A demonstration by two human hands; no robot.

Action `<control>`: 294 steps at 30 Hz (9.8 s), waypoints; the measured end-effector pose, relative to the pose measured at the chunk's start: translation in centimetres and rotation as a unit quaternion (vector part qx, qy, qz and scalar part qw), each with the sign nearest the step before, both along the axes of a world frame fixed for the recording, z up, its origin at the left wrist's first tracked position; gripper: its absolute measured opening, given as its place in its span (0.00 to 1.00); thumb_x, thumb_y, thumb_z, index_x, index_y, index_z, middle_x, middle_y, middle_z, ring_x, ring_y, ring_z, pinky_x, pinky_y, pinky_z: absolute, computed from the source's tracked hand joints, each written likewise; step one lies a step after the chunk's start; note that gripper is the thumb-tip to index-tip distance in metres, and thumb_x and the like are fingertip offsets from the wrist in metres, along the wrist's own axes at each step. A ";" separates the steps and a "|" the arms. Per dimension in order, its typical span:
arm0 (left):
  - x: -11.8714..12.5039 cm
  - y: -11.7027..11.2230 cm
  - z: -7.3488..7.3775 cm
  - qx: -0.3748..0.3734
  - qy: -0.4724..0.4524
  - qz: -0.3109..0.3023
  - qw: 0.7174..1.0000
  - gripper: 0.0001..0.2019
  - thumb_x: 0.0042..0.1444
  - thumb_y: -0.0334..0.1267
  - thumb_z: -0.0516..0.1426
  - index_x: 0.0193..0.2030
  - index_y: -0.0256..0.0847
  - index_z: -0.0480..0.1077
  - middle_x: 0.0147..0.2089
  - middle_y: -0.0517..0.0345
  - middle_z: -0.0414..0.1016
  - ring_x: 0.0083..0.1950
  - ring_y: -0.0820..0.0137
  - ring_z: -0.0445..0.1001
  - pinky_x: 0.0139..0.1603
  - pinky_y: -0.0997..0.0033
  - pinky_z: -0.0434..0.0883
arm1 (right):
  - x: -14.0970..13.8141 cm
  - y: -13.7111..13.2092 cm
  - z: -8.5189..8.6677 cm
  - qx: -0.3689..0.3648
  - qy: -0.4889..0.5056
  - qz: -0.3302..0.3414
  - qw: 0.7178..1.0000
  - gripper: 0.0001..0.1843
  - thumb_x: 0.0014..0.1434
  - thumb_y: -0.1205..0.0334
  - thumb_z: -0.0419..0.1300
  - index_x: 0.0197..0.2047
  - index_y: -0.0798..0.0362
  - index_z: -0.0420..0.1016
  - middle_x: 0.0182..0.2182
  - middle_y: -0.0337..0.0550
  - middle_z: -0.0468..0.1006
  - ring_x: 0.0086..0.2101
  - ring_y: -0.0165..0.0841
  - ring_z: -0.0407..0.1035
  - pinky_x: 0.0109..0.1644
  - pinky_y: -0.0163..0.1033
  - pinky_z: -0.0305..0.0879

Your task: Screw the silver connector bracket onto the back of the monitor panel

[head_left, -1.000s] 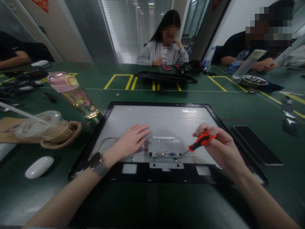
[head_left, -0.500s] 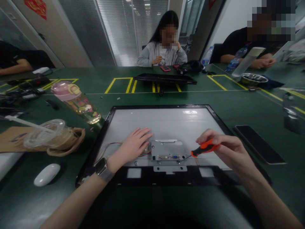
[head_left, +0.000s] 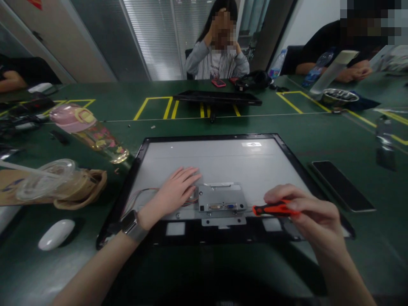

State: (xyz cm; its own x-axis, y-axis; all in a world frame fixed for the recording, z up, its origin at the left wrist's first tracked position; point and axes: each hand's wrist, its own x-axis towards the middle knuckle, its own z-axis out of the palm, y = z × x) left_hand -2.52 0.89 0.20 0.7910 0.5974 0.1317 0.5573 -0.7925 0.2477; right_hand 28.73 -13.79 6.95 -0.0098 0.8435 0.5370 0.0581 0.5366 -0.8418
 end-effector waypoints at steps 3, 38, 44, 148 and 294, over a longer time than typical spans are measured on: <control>-0.1 0.1 -0.1 0.003 -0.002 -0.001 1.000 0.20 0.72 0.38 0.47 0.68 0.45 0.62 0.72 0.53 0.63 0.73 0.63 0.61 0.75 0.47 0.56 | 0.4 -0.1 -0.6 -0.016 0.000 -0.046 0.999 0.12 0.66 0.63 0.61 0.48 0.41 0.84 0.40 0.44 0.85 0.40 0.38 0.80 0.40 0.44 0.81; 0.0 0.3 0.1 -0.002 -0.014 -0.007 1.000 0.19 0.73 0.41 0.46 0.67 0.45 0.63 0.71 0.51 0.64 0.72 0.62 0.62 0.73 0.45 0.58 | 0.2 -0.6 0.0 0.004 -0.016 -0.038 0.999 0.12 0.64 0.62 0.64 0.48 0.39 0.85 0.39 0.43 0.85 0.38 0.38 0.80 0.36 0.43 0.81; 0.0 0.2 0.3 -0.009 -0.019 -0.007 1.000 0.19 0.73 0.41 0.46 0.68 0.46 0.62 0.71 0.52 0.64 0.72 0.62 0.62 0.74 0.45 0.58 | 0.3 -1.2 -0.6 -0.029 -0.020 -0.063 0.997 0.16 0.68 0.66 0.57 0.52 0.42 0.83 0.46 0.46 0.84 0.46 0.41 0.79 0.45 0.48 0.80; 0.3 -0.3 0.9 -0.033 0.010 -0.054 0.998 0.20 0.75 0.41 0.42 0.67 0.48 0.64 0.74 0.55 0.61 0.74 0.65 0.58 0.76 0.47 0.54 | -0.1 -0.4 -0.9 -0.044 0.048 -0.043 0.997 0.08 0.65 0.58 0.63 0.44 0.39 0.84 0.45 0.41 0.82 0.47 0.38 0.77 0.51 0.47 0.78; 0.4 -0.3 1.0 -0.023 0.008 -0.057 0.998 0.19 0.74 0.39 0.45 0.68 0.47 0.64 0.73 0.53 0.61 0.74 0.64 0.59 0.75 0.46 0.55 | -0.2 -0.7 -1.0 -0.016 0.000 -0.121 0.993 0.16 0.61 0.66 0.65 0.50 0.38 0.83 0.40 0.42 0.83 0.40 0.37 0.78 0.41 0.45 0.80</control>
